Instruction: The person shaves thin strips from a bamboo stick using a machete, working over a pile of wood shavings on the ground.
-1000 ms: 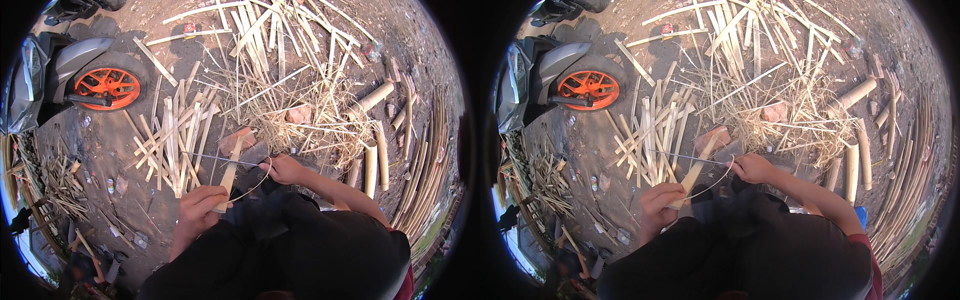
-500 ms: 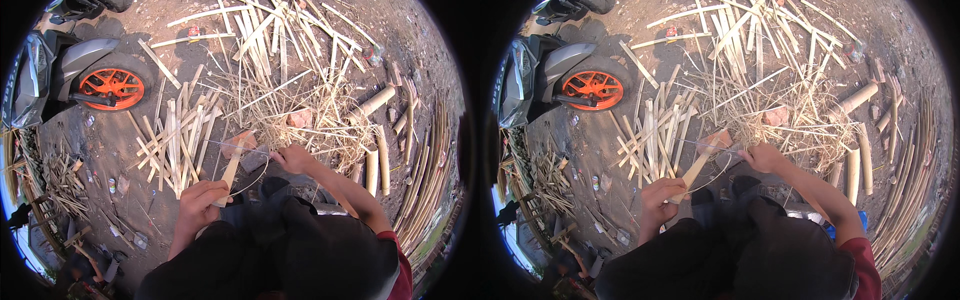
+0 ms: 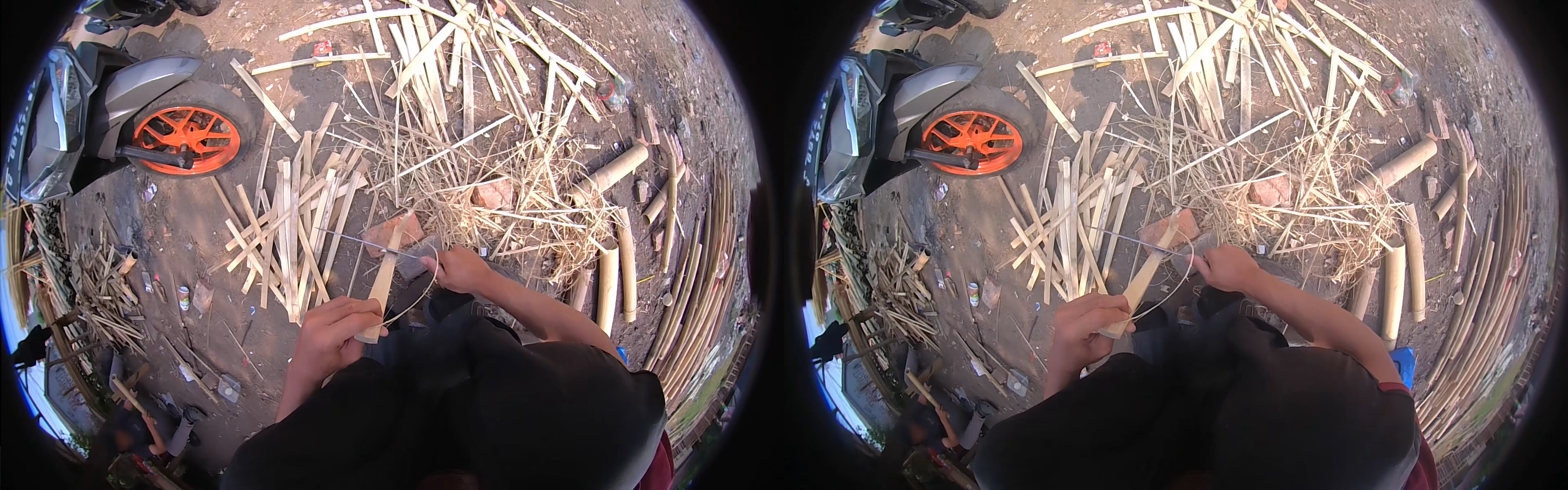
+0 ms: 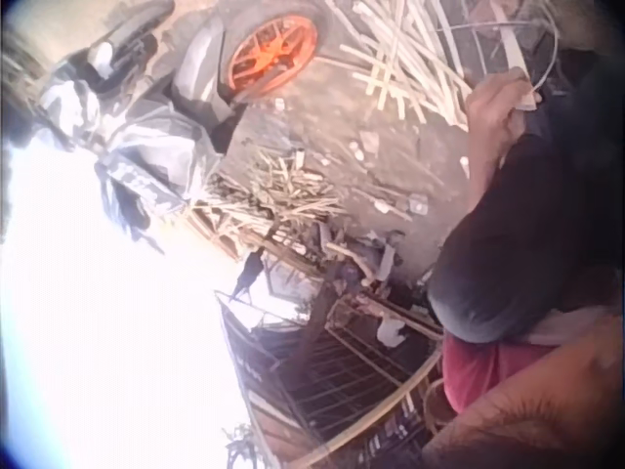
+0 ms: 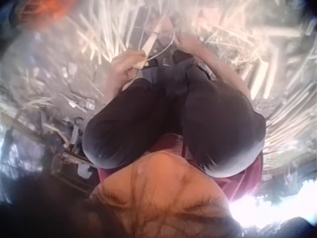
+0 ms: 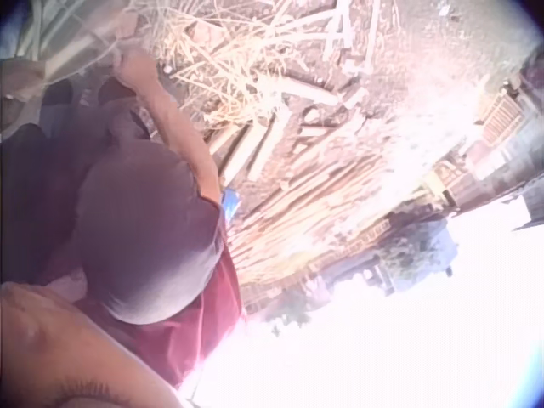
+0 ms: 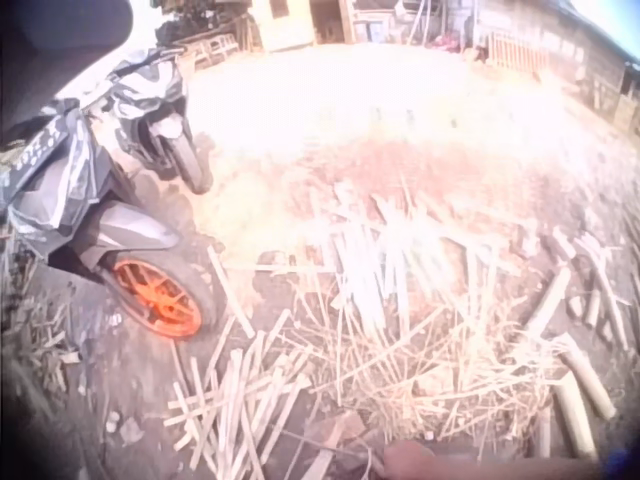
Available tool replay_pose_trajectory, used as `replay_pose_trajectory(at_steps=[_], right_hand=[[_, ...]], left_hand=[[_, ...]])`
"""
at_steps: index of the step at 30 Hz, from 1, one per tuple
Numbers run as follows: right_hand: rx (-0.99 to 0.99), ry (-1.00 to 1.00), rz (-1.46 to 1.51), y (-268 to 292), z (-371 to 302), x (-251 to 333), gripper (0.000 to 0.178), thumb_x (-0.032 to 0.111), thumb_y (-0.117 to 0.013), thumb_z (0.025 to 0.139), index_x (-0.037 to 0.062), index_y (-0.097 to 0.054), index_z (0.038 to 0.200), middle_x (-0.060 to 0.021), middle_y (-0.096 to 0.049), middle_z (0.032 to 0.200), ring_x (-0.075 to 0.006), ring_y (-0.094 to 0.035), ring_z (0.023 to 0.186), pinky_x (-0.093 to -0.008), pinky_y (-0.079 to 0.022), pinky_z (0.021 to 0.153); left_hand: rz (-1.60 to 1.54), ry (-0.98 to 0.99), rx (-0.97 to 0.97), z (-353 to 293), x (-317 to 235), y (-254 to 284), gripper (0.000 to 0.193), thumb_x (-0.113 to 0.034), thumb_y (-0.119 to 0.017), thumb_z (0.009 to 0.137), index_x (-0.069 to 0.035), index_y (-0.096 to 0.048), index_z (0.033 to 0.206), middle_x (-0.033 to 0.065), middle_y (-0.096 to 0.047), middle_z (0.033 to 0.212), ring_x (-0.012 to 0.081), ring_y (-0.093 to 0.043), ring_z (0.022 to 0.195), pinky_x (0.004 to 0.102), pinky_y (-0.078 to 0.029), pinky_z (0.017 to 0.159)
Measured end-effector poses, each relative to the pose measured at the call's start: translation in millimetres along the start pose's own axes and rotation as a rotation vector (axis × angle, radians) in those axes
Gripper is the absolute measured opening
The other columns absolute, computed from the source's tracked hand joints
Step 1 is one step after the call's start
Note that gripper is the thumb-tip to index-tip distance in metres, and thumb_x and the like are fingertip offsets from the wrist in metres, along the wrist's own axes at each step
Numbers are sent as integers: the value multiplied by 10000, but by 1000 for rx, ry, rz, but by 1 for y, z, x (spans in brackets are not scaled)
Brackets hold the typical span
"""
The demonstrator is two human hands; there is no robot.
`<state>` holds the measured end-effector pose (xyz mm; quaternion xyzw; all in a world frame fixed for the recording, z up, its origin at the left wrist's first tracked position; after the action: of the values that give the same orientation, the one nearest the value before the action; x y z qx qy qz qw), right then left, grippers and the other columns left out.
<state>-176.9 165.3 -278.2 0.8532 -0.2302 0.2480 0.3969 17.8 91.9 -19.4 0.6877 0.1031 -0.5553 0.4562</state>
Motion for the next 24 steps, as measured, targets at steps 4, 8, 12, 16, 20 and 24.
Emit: replay_pose_trajectory(at_steps=[4,8,12,16,20,24], right_hand=[[40,-16,-16,47,-1,-5,638,513,-429,1055,-13,-720,841,-282,-678,785,-481,-669,781,-547,-538,776],[11,24,155,12,-28,9,646,509,-423,1058,-20,-718,836,-295,-673,786,-487,-666,808,-540,-538,799],[40,-188,-9,11,-8,-39,660,519,-413,1059,-17,-724,831,-313,-679,811,-502,-669,857,-552,-537,819],[103,-181,-45,26,-19,-8,692,549,-382,1056,-32,-736,927,-298,-708,879,-480,-691,902,-545,-544,863],[147,-253,-40,0,-25,-44,699,554,-371,1056,-38,-733,974,-292,-715,902,-474,-696,915,-538,-549,871],[46,-386,-123,34,-24,-65,645,508,-428,1056,-38,-700,846,-316,-685,823,-500,-679,866,-567,-532,837]], left_hand=[[35,-20,-52,-10,6,9,319,134,-680,627,-12,-696,910,99,-742,935,289,-731,825,351,-576,695],[7,1,-37,-15,8,3,297,119,-707,645,-18,-706,909,99,-745,929,275,-726,808,347,-572,680],[20,-2,-66,-13,8,8,262,98,-739,672,-26,-704,900,95,-749,920,264,-718,770,342,-565,666],[60,42,-159,-20,13,11,258,93,-746,680,-32,-694,900,96,-750,905,261,-713,740,335,-561,654],[69,31,-216,-22,18,16,283,102,-733,678,-34,-685,923,100,-752,898,257,-712,735,330,-561,648],[67,40,-250,-17,20,23,287,111,-721,679,-30,-678,925,99,-752,895,252,-714,736,331,-562,648]])
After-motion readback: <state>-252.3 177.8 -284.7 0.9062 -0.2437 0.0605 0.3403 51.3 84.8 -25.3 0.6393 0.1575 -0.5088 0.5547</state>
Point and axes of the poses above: each hand's wrist, its own z-axis towards the middle knuckle, its own y-axis out of the back of the hand, x = y × z, the point moved 7 cm from there along z, towards the middle knuckle
